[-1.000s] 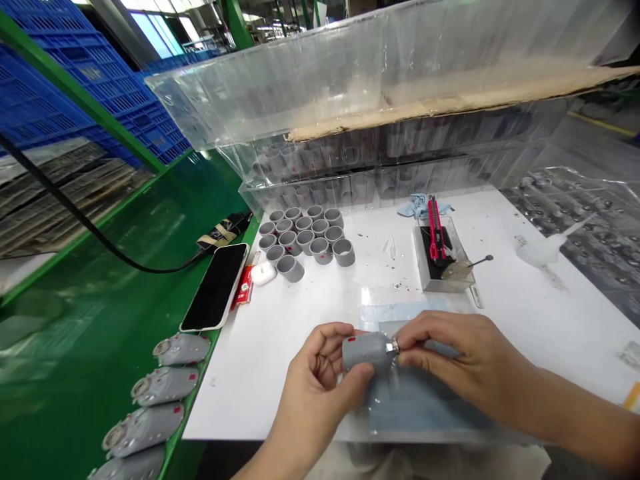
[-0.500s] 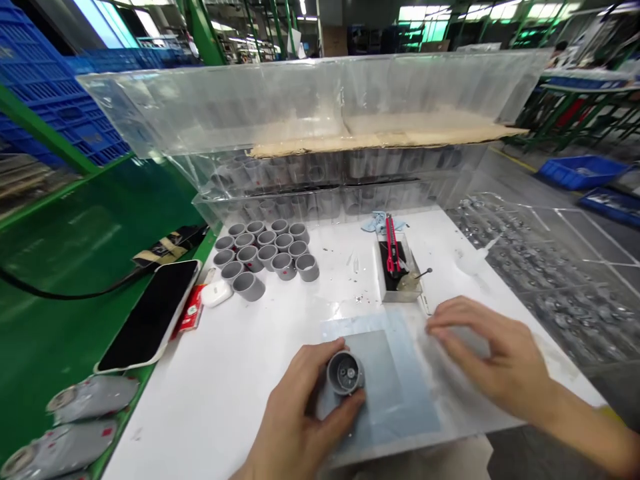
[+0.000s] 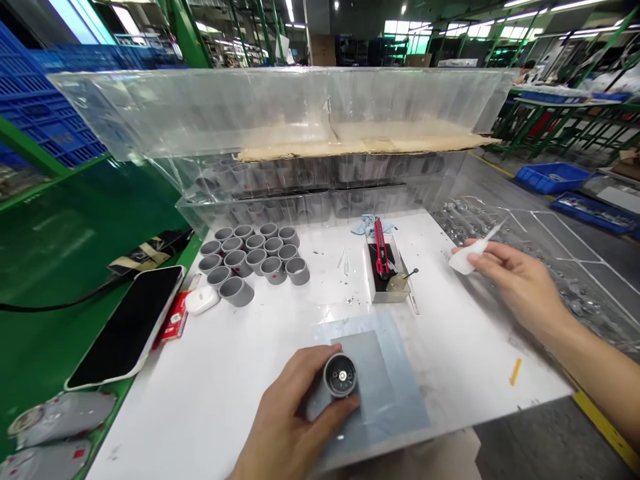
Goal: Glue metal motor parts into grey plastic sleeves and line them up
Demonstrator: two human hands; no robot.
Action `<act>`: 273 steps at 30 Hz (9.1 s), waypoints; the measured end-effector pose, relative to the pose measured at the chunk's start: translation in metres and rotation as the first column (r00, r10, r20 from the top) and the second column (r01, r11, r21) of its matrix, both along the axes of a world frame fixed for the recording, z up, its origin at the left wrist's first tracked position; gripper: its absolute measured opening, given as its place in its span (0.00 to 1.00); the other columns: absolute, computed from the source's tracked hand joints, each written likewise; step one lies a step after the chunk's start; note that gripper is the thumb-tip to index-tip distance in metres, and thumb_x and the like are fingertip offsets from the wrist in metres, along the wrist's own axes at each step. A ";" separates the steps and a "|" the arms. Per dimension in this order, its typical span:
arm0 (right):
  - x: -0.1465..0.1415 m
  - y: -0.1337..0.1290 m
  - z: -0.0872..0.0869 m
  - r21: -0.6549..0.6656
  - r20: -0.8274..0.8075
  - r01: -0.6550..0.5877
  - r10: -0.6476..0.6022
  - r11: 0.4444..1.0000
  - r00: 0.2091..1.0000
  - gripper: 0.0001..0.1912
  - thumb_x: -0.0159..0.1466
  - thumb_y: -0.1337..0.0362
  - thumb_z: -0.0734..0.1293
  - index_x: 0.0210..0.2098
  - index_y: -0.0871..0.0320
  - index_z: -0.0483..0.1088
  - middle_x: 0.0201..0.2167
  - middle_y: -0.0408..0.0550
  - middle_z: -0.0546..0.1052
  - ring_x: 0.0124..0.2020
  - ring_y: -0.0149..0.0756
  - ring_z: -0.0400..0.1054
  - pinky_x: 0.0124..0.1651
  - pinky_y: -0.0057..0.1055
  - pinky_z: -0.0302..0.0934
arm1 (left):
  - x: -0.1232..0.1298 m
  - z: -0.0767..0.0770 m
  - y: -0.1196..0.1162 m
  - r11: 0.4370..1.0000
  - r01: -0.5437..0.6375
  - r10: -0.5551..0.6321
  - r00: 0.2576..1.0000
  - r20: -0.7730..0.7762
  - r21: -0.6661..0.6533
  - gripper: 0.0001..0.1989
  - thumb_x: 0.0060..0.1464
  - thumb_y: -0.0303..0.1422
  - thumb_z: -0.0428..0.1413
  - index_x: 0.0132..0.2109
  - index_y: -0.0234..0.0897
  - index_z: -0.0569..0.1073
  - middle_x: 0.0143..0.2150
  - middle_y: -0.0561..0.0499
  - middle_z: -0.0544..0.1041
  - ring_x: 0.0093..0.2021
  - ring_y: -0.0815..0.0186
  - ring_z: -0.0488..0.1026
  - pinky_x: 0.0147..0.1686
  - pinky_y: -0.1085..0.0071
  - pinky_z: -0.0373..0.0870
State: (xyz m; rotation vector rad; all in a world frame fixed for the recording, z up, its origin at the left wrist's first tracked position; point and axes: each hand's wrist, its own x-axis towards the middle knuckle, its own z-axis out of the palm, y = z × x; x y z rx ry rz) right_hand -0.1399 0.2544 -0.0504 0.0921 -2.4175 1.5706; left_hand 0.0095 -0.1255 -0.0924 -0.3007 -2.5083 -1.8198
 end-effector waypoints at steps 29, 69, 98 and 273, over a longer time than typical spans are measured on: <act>0.060 -0.179 0.017 0.177 -0.439 -0.683 0.678 0.708 0.589 0.17 0.78 0.55 0.62 0.41 0.62 0.71 0.25 0.43 0.68 0.25 0.28 0.61 0.29 0.29 0.55 | 0.007 0.010 0.004 0.997 -0.002 -0.005 0.996 0.089 0.080 0.20 0.65 0.39 0.67 0.60 0.49 0.73 0.54 0.52 0.77 0.51 0.60 0.75 0.53 0.65 0.71; 0.061 -0.191 -0.002 0.125 -0.495 -0.720 0.672 0.683 0.551 0.10 0.76 0.62 0.64 0.38 0.60 0.65 0.28 0.44 0.69 0.28 0.30 0.59 0.33 0.31 0.55 | 0.007 0.004 0.005 1.000 0.009 -0.009 0.999 0.035 -0.005 0.26 0.60 0.27 0.60 0.62 0.55 0.71 0.56 0.56 0.74 0.54 0.62 0.75 0.54 0.65 0.74; 0.061 -0.190 -0.002 0.187 -0.512 -0.687 0.666 0.702 0.541 0.09 0.76 0.62 0.64 0.39 0.61 0.66 0.28 0.46 0.71 0.28 0.31 0.60 0.32 0.33 0.54 | 0.006 0.005 0.005 1.000 -0.016 0.014 0.995 0.102 0.018 0.22 0.61 0.29 0.65 0.60 0.47 0.74 0.56 0.50 0.76 0.55 0.57 0.74 0.58 0.61 0.72; 0.063 -0.188 -0.004 0.278 -0.556 -0.653 0.672 0.705 0.488 0.09 0.75 0.63 0.62 0.39 0.60 0.66 0.28 0.47 0.74 0.26 0.31 0.55 0.30 0.34 0.50 | 0.006 0.014 0.007 0.999 0.020 -0.018 0.997 0.071 -0.028 0.26 0.56 0.27 0.60 0.60 0.53 0.71 0.50 0.56 0.74 0.45 0.62 0.72 0.45 0.65 0.71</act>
